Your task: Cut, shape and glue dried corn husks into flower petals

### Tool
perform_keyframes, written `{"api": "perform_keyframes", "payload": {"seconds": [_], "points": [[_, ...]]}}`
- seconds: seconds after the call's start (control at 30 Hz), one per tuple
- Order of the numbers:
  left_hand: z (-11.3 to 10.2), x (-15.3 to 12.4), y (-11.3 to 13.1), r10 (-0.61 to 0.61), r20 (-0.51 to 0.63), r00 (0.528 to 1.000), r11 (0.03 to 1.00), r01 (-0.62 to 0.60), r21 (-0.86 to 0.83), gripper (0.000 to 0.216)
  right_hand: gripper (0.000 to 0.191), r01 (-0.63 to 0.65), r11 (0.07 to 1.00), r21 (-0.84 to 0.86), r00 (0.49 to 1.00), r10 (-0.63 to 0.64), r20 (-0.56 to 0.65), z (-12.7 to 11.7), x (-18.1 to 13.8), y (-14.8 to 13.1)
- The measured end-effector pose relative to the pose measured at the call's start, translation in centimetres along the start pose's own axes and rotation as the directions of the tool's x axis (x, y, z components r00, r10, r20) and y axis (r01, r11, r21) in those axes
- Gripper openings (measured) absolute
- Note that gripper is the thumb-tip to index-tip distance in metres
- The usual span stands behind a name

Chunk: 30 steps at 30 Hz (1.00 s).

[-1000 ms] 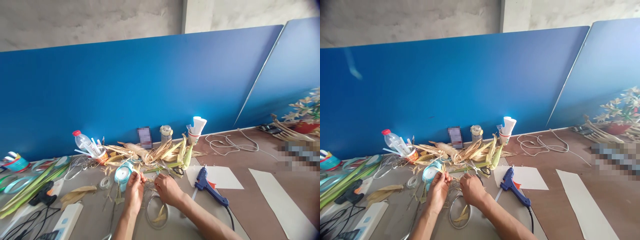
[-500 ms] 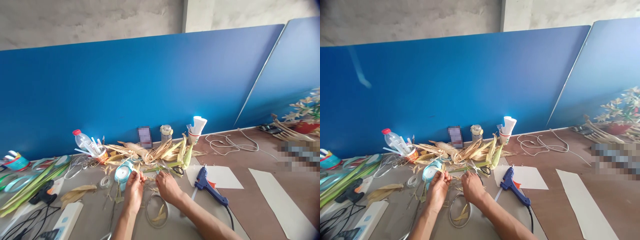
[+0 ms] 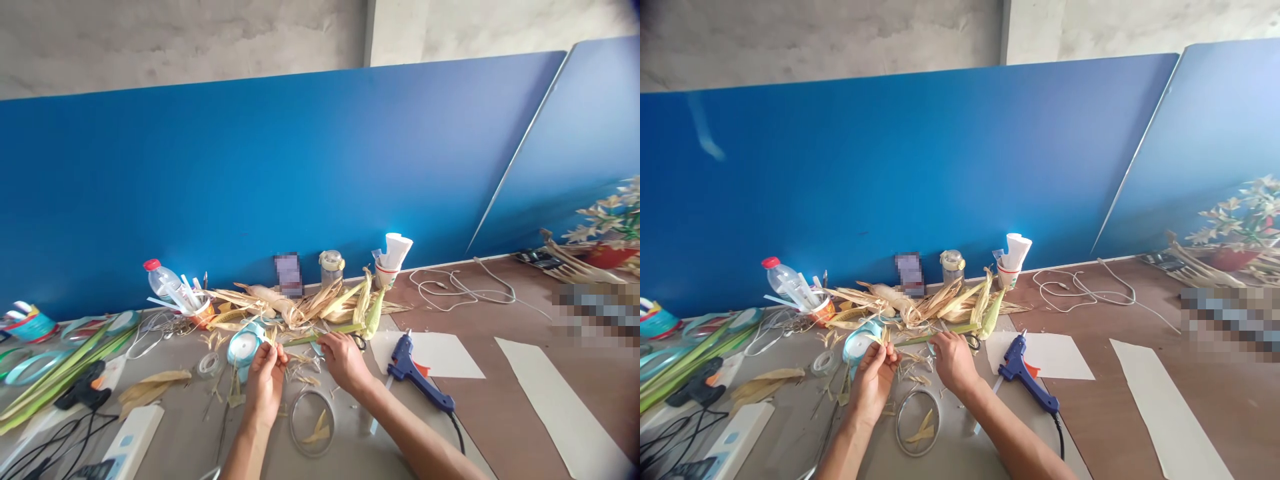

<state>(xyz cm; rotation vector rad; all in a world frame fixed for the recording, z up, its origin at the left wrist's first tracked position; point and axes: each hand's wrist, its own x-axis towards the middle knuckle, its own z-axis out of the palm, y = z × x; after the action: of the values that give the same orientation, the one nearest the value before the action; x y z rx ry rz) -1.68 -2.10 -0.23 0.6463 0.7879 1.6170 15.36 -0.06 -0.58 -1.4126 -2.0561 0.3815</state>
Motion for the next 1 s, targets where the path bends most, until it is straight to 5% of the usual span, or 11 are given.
{"api": "perform_keyframes", "payload": {"seconds": [0.3, 0.5, 0.63, 1.0], "points": [[-0.5, 0.3, 0.1, -0.022, -0.054, 0.998, 0.997, 0.018, -0.07, 0.017, 0.016, -0.082, 0.983, 0.162, 0.991, 0.098, -0.092, -2.4, 0.8, -0.6], [-0.3, 0.2, 0.2, -0.013, -0.037, 0.999, 0.995, 0.01, -0.1, 0.017, 0.027, 0.055, 0.961, 0.27, 0.998, -0.042, -0.056, -4.0, -0.1, -1.7], [-0.4, 0.3, 0.4, 0.012, -0.052, 0.999, 0.995, -0.017, -0.094, 0.016, 0.028, 0.088, 0.953, 0.29, 0.992, -0.109, 0.058, -3.2, -0.6, -2.3], [-0.9, 0.6, 0.3, 0.069, -0.104, 0.992, 0.996, -0.075, -0.053, 0.018, 0.026, 0.004, 0.979, 0.203, 0.991, -0.032, 0.131, -0.4, -0.4, -1.2]]}}
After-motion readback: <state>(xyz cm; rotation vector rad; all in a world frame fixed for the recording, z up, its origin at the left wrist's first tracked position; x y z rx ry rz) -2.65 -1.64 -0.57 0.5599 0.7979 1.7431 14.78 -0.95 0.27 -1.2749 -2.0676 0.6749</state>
